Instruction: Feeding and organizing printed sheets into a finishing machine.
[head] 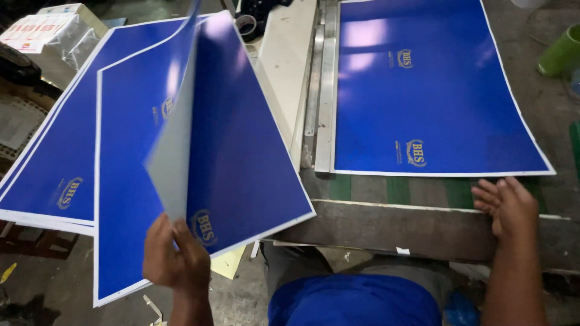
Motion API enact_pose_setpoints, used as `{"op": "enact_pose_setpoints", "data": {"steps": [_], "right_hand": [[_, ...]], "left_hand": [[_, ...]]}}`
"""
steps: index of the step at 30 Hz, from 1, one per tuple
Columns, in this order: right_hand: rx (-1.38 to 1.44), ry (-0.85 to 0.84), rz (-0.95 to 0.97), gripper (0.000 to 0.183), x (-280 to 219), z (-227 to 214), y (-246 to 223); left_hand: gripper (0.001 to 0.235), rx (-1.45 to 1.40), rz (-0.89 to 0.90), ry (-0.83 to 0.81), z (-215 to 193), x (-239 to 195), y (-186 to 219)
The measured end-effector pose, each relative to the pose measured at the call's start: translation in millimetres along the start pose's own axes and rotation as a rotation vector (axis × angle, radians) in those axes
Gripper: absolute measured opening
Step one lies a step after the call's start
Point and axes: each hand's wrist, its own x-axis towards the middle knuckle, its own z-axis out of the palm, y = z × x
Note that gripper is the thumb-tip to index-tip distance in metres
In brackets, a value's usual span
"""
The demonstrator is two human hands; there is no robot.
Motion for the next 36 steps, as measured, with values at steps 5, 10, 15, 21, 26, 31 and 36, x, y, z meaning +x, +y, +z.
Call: {"op": "enact_pose_setpoints", "data": {"steps": [5,10,15,21,26,31,36], "right_hand": [[-0.035,-0.049,0.082,0.048,-87.1,53.5,-24.6],[-0.249,-0.411,0.172,0.045,-188.7,136.1,-53.7],[0.131,-0.926,0.178,0.031,-197.5,154.9,41.1],[0.174,-0.442,0.284,0.018,-175.6,147.4,32.8],[0.258,-0.287,0.185,0.011,-141.9,86.6,33.8],[0.332,-0.14,-0.042,0.02,-106.8,18.6,29.3],[0.064,-0.175,-0.175,0.046,-96.2,-35.9,-12.9]], "left_hand": [[0.024,-0.178,0.283,-0.211,24.5,-19.5,58.9],[0.03,-0.411,0.317,-0.507,78.6,-68.2,108.0],[0.032,-0.317,0.329,-0.787,100.0,-113.6,131.2],[0.037,-0.263,0.307,-0.875,75.3,-85.1,109.8],[0.034,-0.064,0.19,-0.784,65.8,-85.2,35.8],[0.06,0.027,0.19,-0.872,46.4,-59.9,7.0],[0.077,0.294,0.331,-1.059,38.0,-55.2,-4.4]]}}
